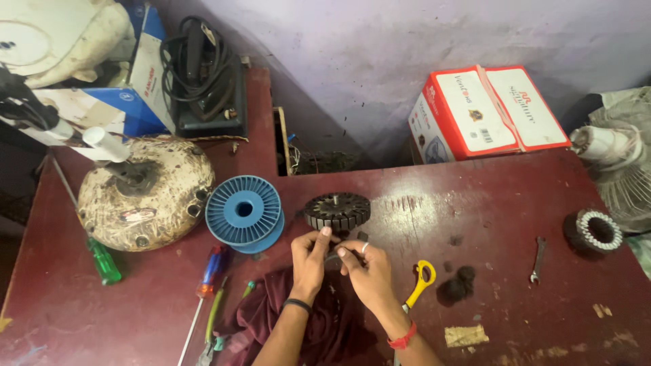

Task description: The person is repairing a fan motor rotor by hand. They insert small metal shims into the slots of the rotor, then use pliers to press and secure them in place.

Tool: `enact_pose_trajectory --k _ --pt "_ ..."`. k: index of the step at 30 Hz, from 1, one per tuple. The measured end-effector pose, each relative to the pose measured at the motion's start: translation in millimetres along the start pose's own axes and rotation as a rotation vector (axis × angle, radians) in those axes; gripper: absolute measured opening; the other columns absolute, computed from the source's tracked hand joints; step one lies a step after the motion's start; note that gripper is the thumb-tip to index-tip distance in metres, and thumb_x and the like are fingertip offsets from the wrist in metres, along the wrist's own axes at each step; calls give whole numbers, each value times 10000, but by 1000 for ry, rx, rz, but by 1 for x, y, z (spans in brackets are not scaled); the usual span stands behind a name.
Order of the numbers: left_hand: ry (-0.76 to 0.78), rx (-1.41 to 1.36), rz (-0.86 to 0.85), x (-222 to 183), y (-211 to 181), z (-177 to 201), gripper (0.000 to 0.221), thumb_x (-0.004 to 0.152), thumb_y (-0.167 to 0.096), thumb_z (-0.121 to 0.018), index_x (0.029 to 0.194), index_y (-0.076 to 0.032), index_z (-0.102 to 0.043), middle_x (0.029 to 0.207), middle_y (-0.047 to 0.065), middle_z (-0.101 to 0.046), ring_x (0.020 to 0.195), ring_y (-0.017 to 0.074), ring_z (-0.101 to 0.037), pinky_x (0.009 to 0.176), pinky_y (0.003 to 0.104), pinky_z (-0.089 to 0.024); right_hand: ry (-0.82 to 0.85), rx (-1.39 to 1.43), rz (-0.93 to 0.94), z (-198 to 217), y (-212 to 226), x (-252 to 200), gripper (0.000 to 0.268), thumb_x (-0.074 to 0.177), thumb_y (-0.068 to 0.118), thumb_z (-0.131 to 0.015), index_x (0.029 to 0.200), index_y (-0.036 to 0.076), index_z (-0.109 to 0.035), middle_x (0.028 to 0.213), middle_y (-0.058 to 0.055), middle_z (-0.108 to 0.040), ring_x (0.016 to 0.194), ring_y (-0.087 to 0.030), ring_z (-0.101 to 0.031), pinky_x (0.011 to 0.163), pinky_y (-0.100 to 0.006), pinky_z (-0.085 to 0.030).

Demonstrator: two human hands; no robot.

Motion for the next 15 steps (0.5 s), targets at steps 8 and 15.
enact_pose_trajectory --k 8,15 --pt "8 -23 -46 15 7 0 501 1001 -334 -636 689 56 -680 572 -3 -552 550 70 -443 502 281 -341 -1 176 151 -7 27 -5 178 939 112 -687 1082 40 -764 676 14 -688 587 -33 -617 531 -217 -486" --pt "36 -66 -46 19 16 1 492 1000 -357 -621 705 19 -738 576 -4 -596 549 52 -468 504 258 -353 -63 -82 191 -3 46 -5 203 886 70 -665 1043 51 -792 628 -47 -712 526 -71 -599 486 -280 -480"
Point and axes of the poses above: each hand's wrist, its own x-axis towards the middle knuckle, its own z-axis out of the back of the hand, y = z × x, the point moved 7 cm from there along x, towards the middle knuckle
